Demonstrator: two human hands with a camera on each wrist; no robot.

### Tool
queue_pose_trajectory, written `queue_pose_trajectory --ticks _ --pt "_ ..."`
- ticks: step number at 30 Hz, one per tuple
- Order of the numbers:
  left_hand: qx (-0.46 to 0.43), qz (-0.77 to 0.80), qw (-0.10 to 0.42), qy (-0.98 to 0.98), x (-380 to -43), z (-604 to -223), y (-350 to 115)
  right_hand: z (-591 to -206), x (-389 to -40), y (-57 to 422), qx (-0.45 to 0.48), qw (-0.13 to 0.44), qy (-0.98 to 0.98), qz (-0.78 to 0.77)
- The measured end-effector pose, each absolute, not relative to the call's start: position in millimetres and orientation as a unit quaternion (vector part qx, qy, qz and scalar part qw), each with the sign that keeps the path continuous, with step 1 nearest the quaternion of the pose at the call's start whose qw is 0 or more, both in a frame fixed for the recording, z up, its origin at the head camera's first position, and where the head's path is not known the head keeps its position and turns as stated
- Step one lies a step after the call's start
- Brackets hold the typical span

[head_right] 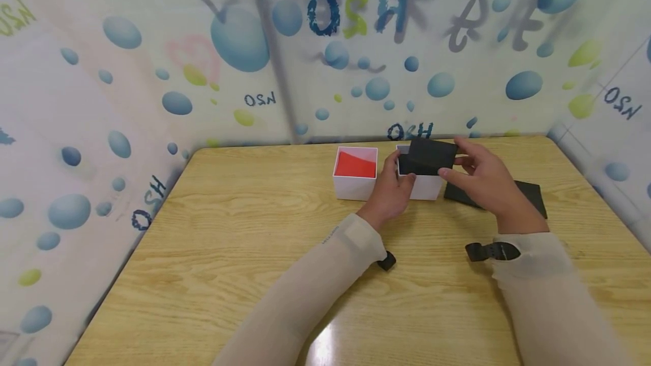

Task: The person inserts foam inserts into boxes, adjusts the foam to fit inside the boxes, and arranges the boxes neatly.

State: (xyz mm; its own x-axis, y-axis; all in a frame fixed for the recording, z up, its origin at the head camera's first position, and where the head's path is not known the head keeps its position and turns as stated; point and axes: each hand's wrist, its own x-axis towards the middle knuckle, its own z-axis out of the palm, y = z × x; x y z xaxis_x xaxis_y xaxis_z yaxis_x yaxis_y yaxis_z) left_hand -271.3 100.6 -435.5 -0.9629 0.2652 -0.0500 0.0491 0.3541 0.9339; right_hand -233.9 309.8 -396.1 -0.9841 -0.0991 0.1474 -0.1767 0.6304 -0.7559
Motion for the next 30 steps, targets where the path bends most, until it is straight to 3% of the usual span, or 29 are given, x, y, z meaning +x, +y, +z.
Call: queue_pose_trajectory --ticks 30 --pt "0.106 0.555 0.089 0.82 -270.9 -435.1 100.8 -417.9 -250.8 293.9 0.072 0.025 -0.889 0.452"
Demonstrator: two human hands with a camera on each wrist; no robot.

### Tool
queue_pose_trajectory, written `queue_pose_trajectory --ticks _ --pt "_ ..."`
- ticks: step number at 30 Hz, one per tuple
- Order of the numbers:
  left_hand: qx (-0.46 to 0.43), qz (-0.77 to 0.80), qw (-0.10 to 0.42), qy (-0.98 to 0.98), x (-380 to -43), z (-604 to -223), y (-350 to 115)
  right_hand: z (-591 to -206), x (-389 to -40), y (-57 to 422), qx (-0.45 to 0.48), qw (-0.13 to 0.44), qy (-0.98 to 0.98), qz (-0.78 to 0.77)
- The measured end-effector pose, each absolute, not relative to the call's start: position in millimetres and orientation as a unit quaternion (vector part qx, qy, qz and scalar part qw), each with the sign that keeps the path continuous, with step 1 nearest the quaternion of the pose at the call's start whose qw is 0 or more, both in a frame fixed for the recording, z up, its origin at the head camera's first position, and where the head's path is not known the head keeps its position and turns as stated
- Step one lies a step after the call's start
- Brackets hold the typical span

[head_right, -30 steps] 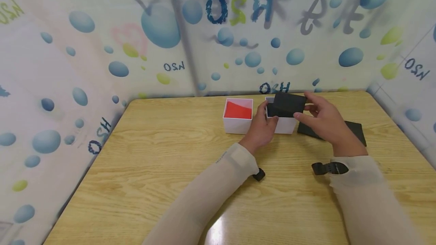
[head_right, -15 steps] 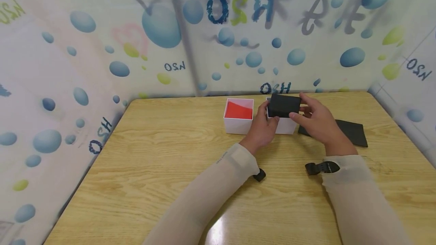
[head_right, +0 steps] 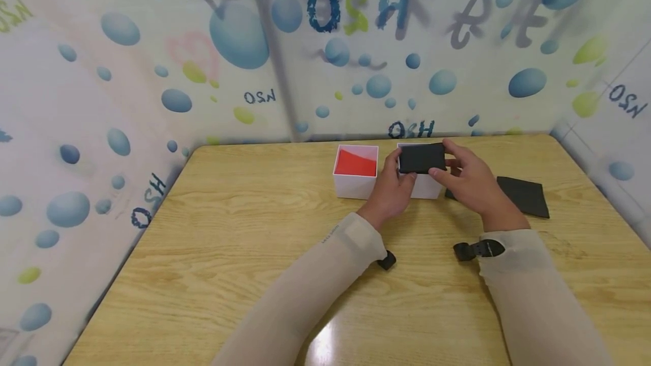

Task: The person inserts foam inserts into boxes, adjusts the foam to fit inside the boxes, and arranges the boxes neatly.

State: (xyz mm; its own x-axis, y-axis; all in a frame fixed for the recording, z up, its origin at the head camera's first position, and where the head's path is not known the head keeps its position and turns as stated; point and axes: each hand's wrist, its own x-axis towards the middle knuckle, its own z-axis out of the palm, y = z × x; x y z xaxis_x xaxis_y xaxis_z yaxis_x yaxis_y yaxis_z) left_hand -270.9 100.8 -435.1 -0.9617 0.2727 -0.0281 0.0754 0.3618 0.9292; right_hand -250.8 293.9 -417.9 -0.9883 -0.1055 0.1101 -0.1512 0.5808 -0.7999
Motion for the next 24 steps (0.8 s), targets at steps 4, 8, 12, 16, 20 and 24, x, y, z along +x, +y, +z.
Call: queue_pose_trajectory --ticks 4,8,12,16,20,24 --pt "0.105 0.551 0.086 0.823 -270.2 -434.0 100.8 -419.3 -251.4 291.9 0.075 0.029 -0.889 0.451" --pt "0.101 0.548 0.087 0.826 -270.5 -434.8 101.2 -419.7 -251.2 289.5 0.073 0.032 -0.891 0.447" --pt "0.099 0.545 0.088 0.828 -271.2 -435.9 101.2 -418.4 -251.2 286.1 0.069 0.035 -0.897 0.435" --pt "0.1 0.544 0.086 0.829 -272.4 -437.1 101.0 -416.4 -251.6 282.3 0.061 0.035 -0.905 0.419" --pt "0.103 0.542 0.084 0.829 -273.6 -438.3 101.3 -415.4 -251.6 278.6 0.045 0.035 -0.916 0.397" --pt "0.105 0.54 0.084 0.831 -273.9 -438.9 101.8 -414.1 -251.1 276.3 0.038 0.033 -0.925 0.376"
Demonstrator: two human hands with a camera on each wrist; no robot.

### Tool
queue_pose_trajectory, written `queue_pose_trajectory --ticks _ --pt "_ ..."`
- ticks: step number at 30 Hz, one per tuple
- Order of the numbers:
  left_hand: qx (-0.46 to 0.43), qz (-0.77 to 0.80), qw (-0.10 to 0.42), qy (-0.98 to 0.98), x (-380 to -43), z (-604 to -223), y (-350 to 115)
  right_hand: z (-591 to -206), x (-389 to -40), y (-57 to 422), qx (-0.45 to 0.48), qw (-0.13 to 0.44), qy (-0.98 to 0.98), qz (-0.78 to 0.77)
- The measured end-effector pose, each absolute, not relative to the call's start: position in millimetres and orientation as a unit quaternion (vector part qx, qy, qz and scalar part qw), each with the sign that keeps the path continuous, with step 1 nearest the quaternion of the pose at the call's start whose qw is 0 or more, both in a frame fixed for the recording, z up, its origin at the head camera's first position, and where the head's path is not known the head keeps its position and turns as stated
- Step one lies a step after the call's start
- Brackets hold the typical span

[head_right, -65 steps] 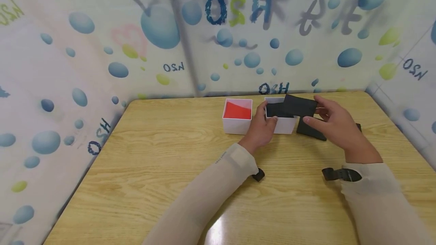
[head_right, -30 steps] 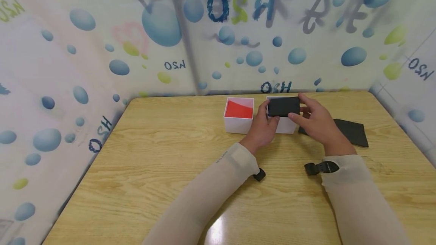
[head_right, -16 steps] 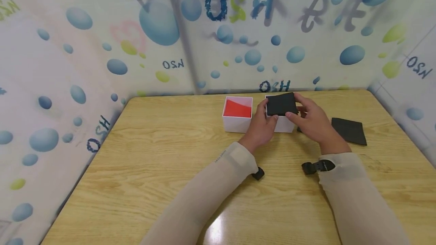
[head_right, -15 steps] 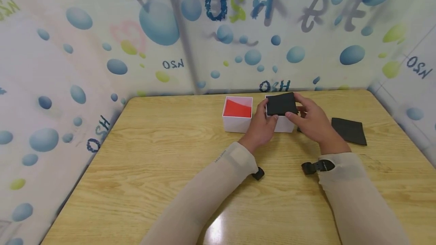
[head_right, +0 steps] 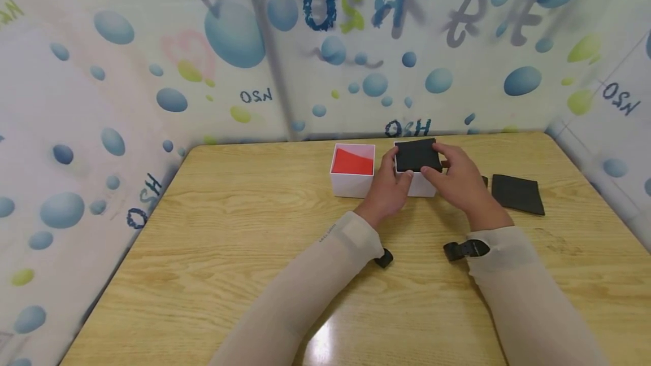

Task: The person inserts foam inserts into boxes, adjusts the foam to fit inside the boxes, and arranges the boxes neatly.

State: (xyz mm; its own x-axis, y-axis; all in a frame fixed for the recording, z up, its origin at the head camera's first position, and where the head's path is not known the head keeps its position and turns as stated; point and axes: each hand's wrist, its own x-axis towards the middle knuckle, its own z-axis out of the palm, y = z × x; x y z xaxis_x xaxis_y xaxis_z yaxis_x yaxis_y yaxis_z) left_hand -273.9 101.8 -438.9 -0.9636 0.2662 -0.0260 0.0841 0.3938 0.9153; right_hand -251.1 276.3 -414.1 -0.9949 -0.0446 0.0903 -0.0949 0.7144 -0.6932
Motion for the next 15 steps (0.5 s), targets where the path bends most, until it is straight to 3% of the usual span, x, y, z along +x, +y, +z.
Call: queue_pose_trajectory --ticks 9,15 --pt "0.11 0.54 0.084 0.83 -274.5 -438.7 101.7 -411.6 -254.3 275.0 0.068 0.003 -0.951 0.301" --pt "0.11 0.537 0.084 0.832 -274.2 -438.8 102.4 -408.7 -252.6 271.2 0.093 0.013 -0.958 0.271"
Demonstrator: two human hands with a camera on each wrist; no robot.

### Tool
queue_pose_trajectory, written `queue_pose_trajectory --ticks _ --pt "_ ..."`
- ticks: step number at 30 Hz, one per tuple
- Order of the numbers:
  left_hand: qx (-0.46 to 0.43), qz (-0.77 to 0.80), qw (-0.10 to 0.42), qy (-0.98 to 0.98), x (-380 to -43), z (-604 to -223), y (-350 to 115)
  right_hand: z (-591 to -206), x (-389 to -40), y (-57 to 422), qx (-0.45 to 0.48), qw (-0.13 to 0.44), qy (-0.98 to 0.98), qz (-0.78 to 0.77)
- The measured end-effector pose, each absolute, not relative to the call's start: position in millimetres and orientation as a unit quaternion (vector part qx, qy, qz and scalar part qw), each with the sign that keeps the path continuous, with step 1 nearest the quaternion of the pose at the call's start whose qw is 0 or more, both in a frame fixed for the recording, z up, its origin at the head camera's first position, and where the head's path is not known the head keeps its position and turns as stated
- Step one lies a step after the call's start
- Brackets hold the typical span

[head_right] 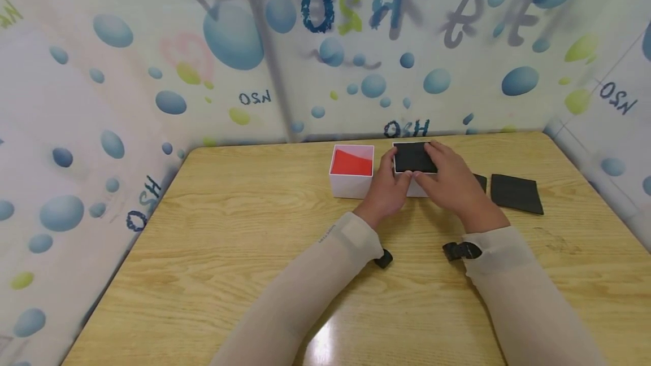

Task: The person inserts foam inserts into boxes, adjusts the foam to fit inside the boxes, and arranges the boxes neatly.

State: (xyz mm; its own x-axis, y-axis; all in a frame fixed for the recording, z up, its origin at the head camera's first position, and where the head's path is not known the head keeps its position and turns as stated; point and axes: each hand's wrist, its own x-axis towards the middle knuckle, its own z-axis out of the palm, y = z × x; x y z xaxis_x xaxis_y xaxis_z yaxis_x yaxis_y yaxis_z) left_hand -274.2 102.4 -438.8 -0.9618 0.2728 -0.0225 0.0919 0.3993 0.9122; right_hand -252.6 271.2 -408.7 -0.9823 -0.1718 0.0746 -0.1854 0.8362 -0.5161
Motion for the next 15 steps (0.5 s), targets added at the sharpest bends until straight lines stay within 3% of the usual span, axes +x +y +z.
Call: queue_pose_trajectory --ticks 10,15 --pt "0.107 0.537 0.084 0.832 -275.2 -439.6 102.7 -389.7 -240.7 253.7 0.138 -0.055 -0.973 0.178" --pt "0.108 0.534 0.085 0.834 -274.5 -439.2 102.7 -390.8 -238.3 249.2 0.138 -0.058 -0.975 0.162"
